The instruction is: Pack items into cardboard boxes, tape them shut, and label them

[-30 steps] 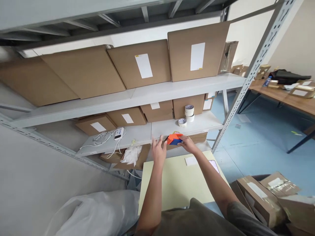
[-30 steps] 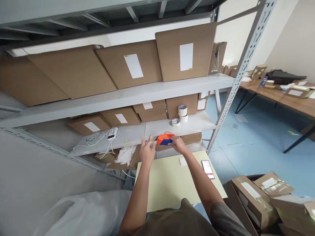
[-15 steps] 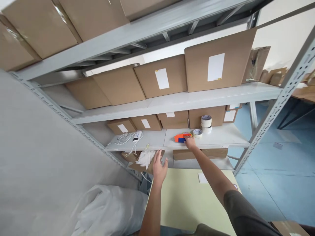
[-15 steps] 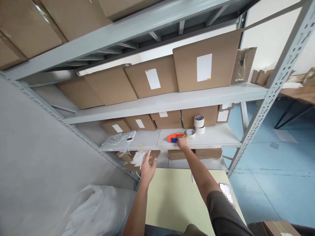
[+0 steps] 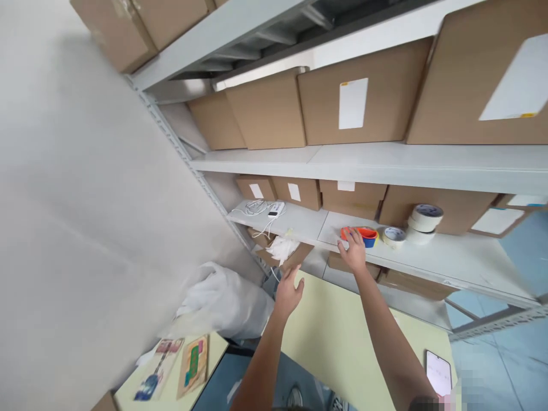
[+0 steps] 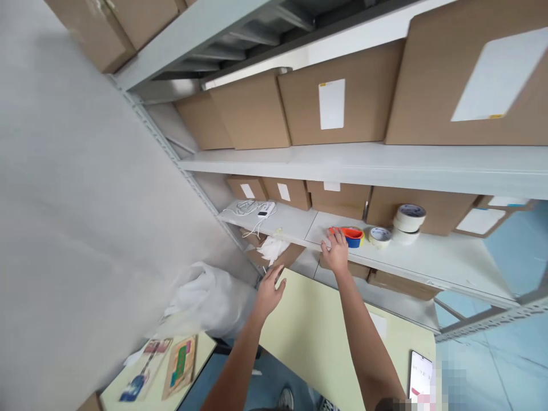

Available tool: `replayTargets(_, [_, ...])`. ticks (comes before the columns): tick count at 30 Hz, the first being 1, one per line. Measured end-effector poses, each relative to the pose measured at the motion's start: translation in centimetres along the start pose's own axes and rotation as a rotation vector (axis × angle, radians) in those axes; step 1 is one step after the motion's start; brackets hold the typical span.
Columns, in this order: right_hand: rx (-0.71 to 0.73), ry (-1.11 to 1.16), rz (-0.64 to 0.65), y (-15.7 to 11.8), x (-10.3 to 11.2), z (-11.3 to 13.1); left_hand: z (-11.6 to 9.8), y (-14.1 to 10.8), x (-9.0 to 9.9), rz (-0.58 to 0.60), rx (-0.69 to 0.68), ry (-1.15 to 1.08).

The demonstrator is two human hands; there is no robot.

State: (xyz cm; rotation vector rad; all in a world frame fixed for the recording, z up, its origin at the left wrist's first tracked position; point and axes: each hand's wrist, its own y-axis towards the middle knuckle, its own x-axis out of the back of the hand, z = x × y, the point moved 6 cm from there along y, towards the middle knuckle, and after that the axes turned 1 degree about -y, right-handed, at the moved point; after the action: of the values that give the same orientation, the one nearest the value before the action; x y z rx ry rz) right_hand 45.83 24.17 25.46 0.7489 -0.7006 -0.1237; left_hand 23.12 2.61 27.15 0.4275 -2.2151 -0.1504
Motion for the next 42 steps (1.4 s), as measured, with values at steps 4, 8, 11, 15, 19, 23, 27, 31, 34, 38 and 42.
replayTargets(4, [-0.026,0.151,0.11,-4.0,-2.7,3.1,2.7,-2.1,0.8,0.014,0.004,0.105])
replayTargets(8, [-0.121,0.256,0.32,-10.7,-6.3,5.5,6.6,-4.8,2.8,-0.007,0.077,0.106])
replayTargets(11, [-0.157,0.301,0.466,-16.2,-8.5,8.0,9.8,-7.4,4.6,-0.016,0.155,0.097])
replayTargets(15, [-0.173,0.34,0.632,-21.9,-10.9,12.9,14.4,-11.6,7.9,-0.015,0.225,0.064])
replayTargets(19, [-0.096,0.328,0.699,-24.8,-13.5,20.1,20.0,-16.3,12.1,-0.055,0.282,0.021])
replayTargets(23, [-0.02,0.297,0.768,-27.3,-17.0,28.4,26.6,-21.9,16.5,-0.115,0.355,-0.031])
replayTargets(27, [0.047,0.268,0.818,-31.1,-21.3,36.9,33.7,-28.0,20.8,-0.16,0.453,-0.066])
replayTargets(31, [0.096,0.238,0.875,-35.2,-25.6,44.5,40.0,-33.8,25.0,-0.192,0.548,-0.103])
replayTargets(34, [0.127,0.225,0.944,-37.5,-28.5,49.2,43.8,-37.3,28.3,-0.261,0.605,-0.106])
replayTargets(38, [0.172,0.208,1.024,-39.9,-32.2,53.2,47.9,-40.9,30.7,-0.33,0.695,-0.121])
replayTargets(42, [0.201,0.158,1.114,-43.0,-35.7,54.2,51.1,-43.3,30.1,-0.334,0.761,-0.187])
